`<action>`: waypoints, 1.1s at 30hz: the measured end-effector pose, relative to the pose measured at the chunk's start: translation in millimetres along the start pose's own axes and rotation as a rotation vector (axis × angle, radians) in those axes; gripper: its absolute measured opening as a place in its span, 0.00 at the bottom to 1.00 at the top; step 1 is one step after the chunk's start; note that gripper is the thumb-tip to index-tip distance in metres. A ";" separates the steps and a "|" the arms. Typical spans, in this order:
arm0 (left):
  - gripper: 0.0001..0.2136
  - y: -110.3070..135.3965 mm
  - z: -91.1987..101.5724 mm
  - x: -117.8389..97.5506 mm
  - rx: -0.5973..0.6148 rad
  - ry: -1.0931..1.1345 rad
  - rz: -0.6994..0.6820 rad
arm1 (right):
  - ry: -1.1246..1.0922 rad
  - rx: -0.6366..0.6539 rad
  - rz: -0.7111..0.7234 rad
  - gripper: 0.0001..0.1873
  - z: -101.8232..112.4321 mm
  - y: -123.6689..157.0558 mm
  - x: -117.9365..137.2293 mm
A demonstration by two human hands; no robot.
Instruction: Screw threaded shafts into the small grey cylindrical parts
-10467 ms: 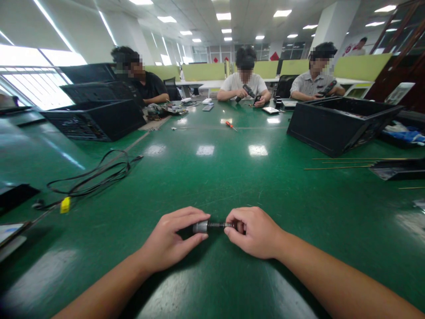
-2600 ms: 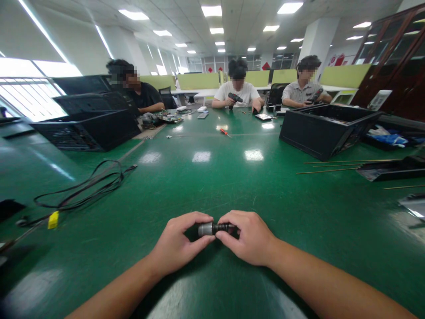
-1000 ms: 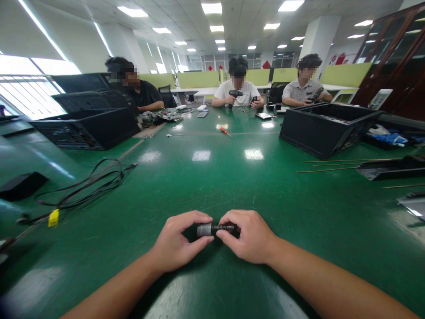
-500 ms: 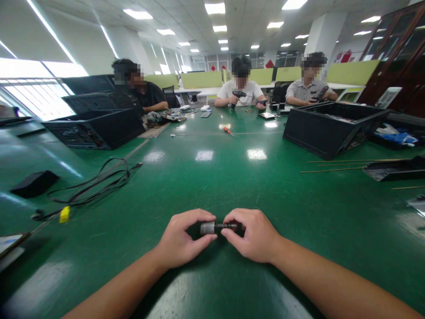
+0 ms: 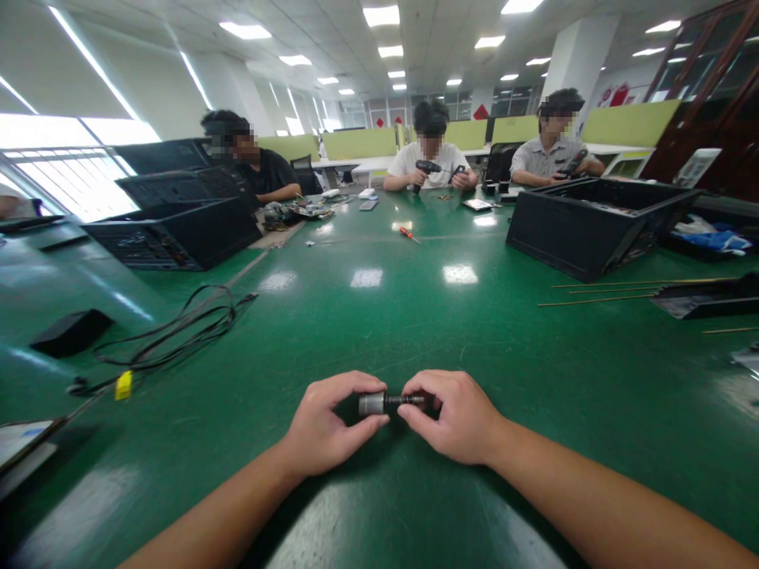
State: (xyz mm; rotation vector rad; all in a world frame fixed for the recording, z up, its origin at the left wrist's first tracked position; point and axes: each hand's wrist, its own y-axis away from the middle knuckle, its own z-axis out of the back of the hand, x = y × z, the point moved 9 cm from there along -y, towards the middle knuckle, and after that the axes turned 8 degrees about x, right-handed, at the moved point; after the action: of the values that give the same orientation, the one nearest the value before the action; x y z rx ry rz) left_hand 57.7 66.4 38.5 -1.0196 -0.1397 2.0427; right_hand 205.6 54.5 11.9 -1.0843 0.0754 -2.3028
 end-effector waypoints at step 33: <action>0.11 -0.3 3.6 4.2 -0.008 0.003 0.025 | -0.001 0.004 -0.039 0.05 1.6 -0.5 -6.1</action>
State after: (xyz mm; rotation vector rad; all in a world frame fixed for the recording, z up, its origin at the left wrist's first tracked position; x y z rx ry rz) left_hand 54.0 70.5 38.5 -1.0343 -0.1337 2.0646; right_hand 209.5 58.4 9.0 -1.0937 0.0492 -2.3359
